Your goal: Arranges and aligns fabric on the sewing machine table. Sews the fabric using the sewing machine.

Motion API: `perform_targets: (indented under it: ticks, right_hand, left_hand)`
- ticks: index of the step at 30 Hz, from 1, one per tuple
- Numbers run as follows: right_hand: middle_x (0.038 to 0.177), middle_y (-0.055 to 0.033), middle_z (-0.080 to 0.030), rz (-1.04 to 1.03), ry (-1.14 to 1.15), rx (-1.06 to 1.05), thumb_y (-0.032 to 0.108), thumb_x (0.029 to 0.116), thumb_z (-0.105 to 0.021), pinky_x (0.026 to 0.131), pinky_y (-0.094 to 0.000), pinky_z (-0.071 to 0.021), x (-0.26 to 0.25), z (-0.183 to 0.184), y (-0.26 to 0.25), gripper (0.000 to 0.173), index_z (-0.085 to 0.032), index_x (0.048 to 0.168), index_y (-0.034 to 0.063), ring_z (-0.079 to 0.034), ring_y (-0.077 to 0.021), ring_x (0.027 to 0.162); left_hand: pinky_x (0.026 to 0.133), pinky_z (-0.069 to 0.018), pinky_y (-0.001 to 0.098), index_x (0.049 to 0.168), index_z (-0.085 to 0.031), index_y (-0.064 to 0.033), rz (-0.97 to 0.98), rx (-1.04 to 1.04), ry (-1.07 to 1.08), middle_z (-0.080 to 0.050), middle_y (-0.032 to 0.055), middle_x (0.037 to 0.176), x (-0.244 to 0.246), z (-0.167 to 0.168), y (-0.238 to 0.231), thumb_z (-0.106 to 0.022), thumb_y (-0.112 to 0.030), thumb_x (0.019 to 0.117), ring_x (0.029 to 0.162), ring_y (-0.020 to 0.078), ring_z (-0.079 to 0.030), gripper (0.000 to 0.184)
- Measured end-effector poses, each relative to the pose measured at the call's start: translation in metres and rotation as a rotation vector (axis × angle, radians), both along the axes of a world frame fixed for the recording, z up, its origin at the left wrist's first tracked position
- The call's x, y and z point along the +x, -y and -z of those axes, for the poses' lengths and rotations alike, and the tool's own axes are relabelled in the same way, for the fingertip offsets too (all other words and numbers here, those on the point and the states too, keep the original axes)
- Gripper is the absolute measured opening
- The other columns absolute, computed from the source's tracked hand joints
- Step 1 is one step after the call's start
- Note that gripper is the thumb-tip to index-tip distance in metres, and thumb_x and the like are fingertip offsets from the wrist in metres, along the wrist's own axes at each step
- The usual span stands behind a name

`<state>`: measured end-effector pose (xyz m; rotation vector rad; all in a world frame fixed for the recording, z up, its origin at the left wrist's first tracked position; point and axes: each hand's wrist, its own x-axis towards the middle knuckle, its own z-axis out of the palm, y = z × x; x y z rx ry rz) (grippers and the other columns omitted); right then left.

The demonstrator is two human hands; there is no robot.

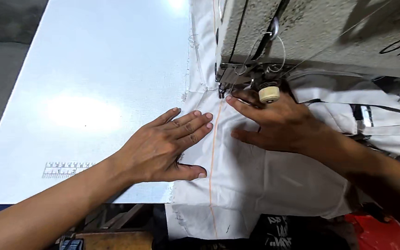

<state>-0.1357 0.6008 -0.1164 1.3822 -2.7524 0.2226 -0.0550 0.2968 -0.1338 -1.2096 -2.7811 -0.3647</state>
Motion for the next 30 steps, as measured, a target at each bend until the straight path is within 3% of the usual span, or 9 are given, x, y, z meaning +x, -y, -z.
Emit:
perform_targets:
  ticks: [5, 9, 12, 13, 14, 16, 19, 26, 30]
  right_hand:
    - [0.151, -0.0058, -0.056, -0.007, -0.027, -0.007, 0.070, 0.0985, -0.036, 0.099, -0.0588, -0.0472, 0.001, 0.005, -0.003, 0.071, -0.055, 0.150, 0.0251, -0.052, -0.0393, 0.134]
    - [0.154, -0.0072, -0.053, -0.021, -0.030, -0.004, 0.072, 0.0986, -0.034, 0.103, -0.0559, -0.0463, -0.005, 0.006, -0.007, 0.074, -0.050, 0.153, 0.0244, -0.051, -0.0372, 0.137]
    - [0.156, -0.0043, -0.051, 0.008, -0.011, 0.101, 0.072, 0.0993, -0.027, 0.093, -0.0564, -0.0530, -0.015, -0.003, -0.008, 0.074, -0.048, 0.154, 0.0272, -0.054, -0.0353, 0.136]
    - [0.156, -0.0039, -0.051, 0.019, 0.023, 0.129, 0.072, 0.0993, -0.025, 0.094, -0.0569, -0.0521, -0.019, -0.007, -0.008, 0.074, -0.048, 0.155, 0.0289, -0.054, -0.0335, 0.136]
    - [0.160, -0.0031, -0.046, 0.012, 0.087, 0.149, 0.073, 0.0996, -0.024, 0.108, -0.0567, -0.0429, -0.026, -0.007, -0.009, 0.074, -0.045, 0.156, 0.0301, -0.046, -0.0311, 0.144]
    - [0.161, -0.0038, -0.043, -0.027, 0.179, 0.110, 0.073, 0.0995, -0.025, 0.119, -0.0553, -0.0294, -0.039, -0.004, -0.012, 0.074, -0.045, 0.156, 0.0293, -0.038, -0.0280, 0.149]
    - [0.156, -0.0046, -0.050, -0.073, 0.231, 0.028, 0.070, 0.1012, -0.031, 0.118, -0.0478, -0.0350, -0.050, -0.001, -0.014, 0.071, -0.047, 0.155, 0.0262, -0.046, -0.0205, 0.144]
    - [0.126, -0.0101, -0.069, -0.071, 0.295, -0.026, 0.060, 0.1016, -0.044, 0.110, -0.0388, -0.0432, -0.062, -0.006, -0.012, 0.060, -0.070, 0.126, 0.0122, -0.060, -0.0177, 0.125]
    - [0.110, -0.0117, -0.072, -0.034, 0.521, -0.039, 0.031, 0.1047, -0.053, 0.100, -0.0307, -0.0467, -0.063, -0.009, -0.007, 0.036, -0.073, 0.113, 0.0023, -0.065, -0.0127, 0.108]
  left_hand:
    - [0.123, -0.0282, 0.0510, 0.152, -0.054, -0.0203, -0.004, -0.001, -0.018, -0.046, -0.0007, 0.160, -0.001, 0.001, 0.001, -0.040, -0.081, 0.0919, 0.150, 0.0158, -0.039, 0.086]
    - [0.123, -0.0289, 0.0520, 0.152, -0.054, -0.0200, -0.022, -0.006, -0.014, -0.047, 0.0005, 0.159, -0.003, 0.000, -0.001, -0.041, -0.081, 0.0916, 0.149, 0.0160, -0.041, 0.086]
    - [0.122, -0.0288, 0.0542, 0.151, -0.054, -0.0199, -0.041, -0.030, -0.007, -0.047, 0.0007, 0.160, -0.008, -0.002, -0.003, -0.041, -0.082, 0.0906, 0.149, 0.0168, -0.042, 0.088]
    - [0.122, -0.0291, 0.0544, 0.151, -0.054, -0.0197, -0.046, -0.030, -0.010, -0.047, 0.0011, 0.159, -0.009, -0.003, -0.004, -0.041, -0.082, 0.0903, 0.148, 0.0173, -0.042, 0.088]
    - [0.122, -0.0291, 0.0542, 0.151, -0.054, -0.0197, -0.052, -0.028, -0.013, -0.047, 0.0013, 0.159, -0.011, -0.002, -0.005, -0.041, -0.082, 0.0905, 0.148, 0.0173, -0.042, 0.088]
    - [0.123, -0.0280, 0.0537, 0.152, -0.053, -0.0193, -0.064, -0.021, -0.012, -0.047, 0.0019, 0.159, -0.014, -0.002, -0.006, -0.041, -0.081, 0.0910, 0.148, 0.0167, -0.042, 0.087]
    - [0.123, -0.0273, 0.0550, 0.153, -0.052, -0.0191, -0.084, -0.025, -0.002, -0.046, 0.0028, 0.160, -0.018, -0.002, -0.009, -0.040, -0.082, 0.0908, 0.148, 0.0172, -0.042, 0.089]
    - [0.122, -0.0272, 0.0569, 0.153, -0.052, -0.0188, -0.115, -0.033, -0.008, -0.046, 0.0030, 0.160, -0.027, -0.003, -0.015, -0.039, -0.082, 0.0909, 0.148, 0.0182, -0.042, 0.089]
    - [0.122, -0.0281, 0.0566, 0.153, -0.051, -0.0180, -0.116, -0.040, -0.016, -0.045, 0.0042, 0.161, -0.032, -0.003, -0.015, -0.036, -0.082, 0.0917, 0.149, 0.0196, -0.042, 0.090]
